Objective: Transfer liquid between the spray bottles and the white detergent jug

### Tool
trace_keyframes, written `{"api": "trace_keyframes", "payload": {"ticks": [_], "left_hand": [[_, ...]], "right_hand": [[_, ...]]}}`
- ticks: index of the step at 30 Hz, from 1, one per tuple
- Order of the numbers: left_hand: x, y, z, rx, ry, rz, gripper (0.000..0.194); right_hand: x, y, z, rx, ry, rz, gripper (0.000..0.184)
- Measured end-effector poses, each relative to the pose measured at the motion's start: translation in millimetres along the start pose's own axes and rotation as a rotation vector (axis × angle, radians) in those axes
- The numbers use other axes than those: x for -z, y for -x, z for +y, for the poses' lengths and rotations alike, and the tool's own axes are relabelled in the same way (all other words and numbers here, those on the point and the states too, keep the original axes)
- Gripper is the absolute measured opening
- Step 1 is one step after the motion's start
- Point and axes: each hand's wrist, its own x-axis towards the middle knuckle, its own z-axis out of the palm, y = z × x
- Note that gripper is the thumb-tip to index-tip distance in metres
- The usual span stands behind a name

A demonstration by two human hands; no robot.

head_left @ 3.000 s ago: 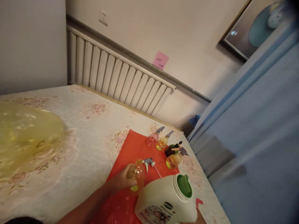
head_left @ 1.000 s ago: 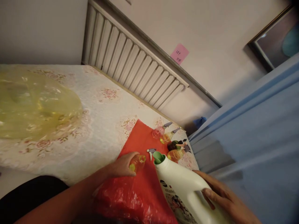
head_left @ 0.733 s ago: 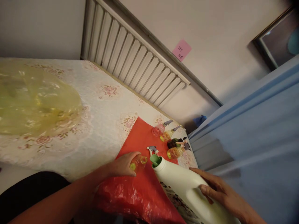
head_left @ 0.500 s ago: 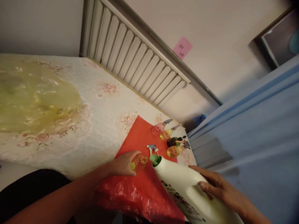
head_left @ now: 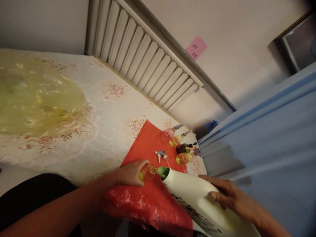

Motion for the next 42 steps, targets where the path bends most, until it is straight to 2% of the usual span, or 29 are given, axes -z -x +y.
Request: {"api": "trace_keyframes", "payload": {"ticks": [10,18,36,42], "left_hand": [[-1.7,-1.1,-2.7,-0.025,-0.053,-0.03,0.077],[-2.3,-1.0,-2.2,-0.039,-0.104,-0.042,0.079],[-4.1,-1.7,-2.0,-0.038,-0.168,-0.063,0.077],[-5.8,-1.4,-4.8,-0.025,-0.173,-0.053,0.082]], "right_hand": [[-1.5,-2.4,-17.2,-0.003,0.037,-0.059,0.053],[3.4,-2.2,-18.0,-0.063,0.112,-0.068,0.059],[10.9,-4.0,-23.6,-0.032,0.192,-0.104,0.055],[13.4,-5.4,-29.2,-0.038,0.232,-0.109,0.055]]}}
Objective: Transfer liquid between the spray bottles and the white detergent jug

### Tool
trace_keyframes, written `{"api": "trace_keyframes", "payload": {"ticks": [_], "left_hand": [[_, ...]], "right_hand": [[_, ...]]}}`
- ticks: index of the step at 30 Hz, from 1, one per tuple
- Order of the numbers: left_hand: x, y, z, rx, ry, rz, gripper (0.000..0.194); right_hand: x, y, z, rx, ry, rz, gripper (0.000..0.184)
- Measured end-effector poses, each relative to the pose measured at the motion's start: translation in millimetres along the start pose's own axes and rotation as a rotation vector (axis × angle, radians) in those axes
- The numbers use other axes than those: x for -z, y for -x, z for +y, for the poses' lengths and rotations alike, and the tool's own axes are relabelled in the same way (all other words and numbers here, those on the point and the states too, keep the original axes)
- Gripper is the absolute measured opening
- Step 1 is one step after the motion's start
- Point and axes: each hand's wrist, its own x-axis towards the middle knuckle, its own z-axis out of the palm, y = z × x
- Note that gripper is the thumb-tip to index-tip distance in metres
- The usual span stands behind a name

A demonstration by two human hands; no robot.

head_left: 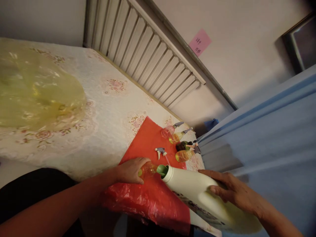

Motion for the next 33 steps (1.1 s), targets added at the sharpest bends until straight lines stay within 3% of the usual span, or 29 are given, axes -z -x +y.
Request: {"api": "trace_keyframes", "payload": {"ticks": [33], "left_hand": [[-0.4,0.4,-0.3,-0.003,0.0,0.01,0.08]], "right_hand": [[1.8,-1.7,-4.9,-0.02,-0.017,-0.002,0.055]]}}
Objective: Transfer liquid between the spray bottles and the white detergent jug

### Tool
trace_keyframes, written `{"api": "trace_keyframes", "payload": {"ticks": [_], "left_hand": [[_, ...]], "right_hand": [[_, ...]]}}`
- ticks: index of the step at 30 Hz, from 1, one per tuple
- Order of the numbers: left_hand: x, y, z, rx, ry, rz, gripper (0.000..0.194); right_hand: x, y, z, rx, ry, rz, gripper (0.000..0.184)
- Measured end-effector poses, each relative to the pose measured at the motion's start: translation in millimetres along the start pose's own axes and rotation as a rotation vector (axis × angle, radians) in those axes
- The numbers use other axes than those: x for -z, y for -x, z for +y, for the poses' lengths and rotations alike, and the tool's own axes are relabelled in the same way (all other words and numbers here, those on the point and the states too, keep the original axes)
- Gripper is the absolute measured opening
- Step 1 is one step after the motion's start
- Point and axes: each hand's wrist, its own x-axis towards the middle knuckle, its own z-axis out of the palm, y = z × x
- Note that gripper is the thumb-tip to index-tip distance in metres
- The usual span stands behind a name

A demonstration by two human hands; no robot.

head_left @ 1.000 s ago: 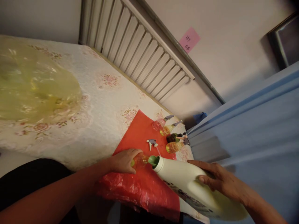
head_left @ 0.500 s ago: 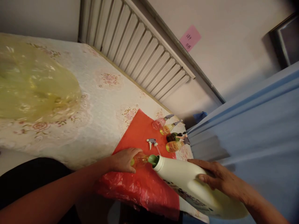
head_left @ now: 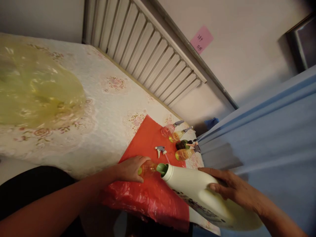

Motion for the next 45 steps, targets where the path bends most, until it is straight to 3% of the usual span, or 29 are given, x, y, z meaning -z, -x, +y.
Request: {"api": "trace_keyframes", "payload": {"ticks": [31,45], "left_hand": [[5.2,0.8,7.7,-0.009,0.034,-0.006,0.071],[3.9,1.1,3.8,-0.01,0.026,-0.008,0.076]], "right_hand": [[1.6,-1.3,-3.1,-0.018,0.011,0.001,0.057],[3.8,-1.9,-5.0,-0.01,0.049,-0.008,0.057]]}}
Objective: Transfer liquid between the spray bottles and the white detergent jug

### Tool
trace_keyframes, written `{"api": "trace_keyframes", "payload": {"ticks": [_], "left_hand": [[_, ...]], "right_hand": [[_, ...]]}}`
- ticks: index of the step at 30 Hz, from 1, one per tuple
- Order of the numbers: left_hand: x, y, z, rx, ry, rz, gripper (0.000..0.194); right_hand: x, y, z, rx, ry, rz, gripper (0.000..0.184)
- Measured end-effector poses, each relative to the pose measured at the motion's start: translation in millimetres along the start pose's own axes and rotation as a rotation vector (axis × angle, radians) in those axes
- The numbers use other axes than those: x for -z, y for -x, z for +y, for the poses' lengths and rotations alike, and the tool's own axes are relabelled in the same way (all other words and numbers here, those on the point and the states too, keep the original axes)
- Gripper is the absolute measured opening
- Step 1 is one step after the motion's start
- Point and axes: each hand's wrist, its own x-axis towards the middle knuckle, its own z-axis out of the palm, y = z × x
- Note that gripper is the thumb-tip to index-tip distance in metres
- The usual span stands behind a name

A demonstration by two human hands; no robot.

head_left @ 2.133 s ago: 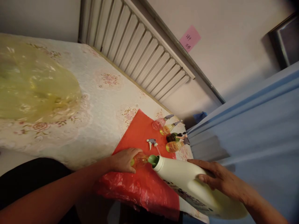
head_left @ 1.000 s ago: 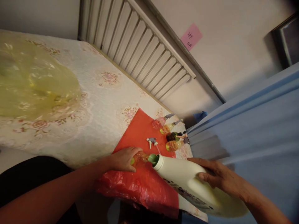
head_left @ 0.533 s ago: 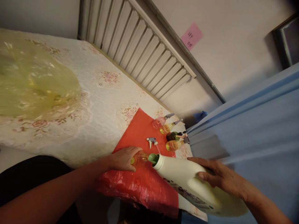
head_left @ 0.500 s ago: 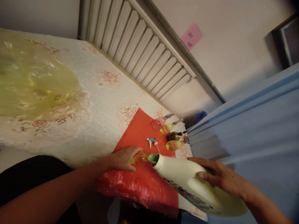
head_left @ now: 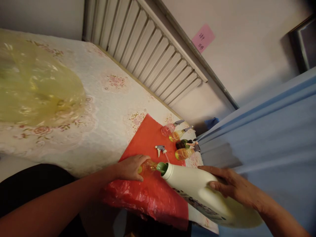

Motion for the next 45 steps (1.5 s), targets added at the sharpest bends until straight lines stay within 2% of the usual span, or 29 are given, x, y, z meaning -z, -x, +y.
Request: {"api": "trace_keyframes", "payload": {"ticks": [13,45], "left_hand": [[-4.5,-1.6,-5.0,-0.02,-0.016,0.011,0.078],[-2.1,0.3,-2.5,-0.016,-0.015,0.007,0.078]], "right_hand": [[0.4,-0.5,-0.5,-0.006,-0.001,0.003,0.057],[1.7,-0.7,3.7,-0.008,0.057,0.019,0.056]]}}
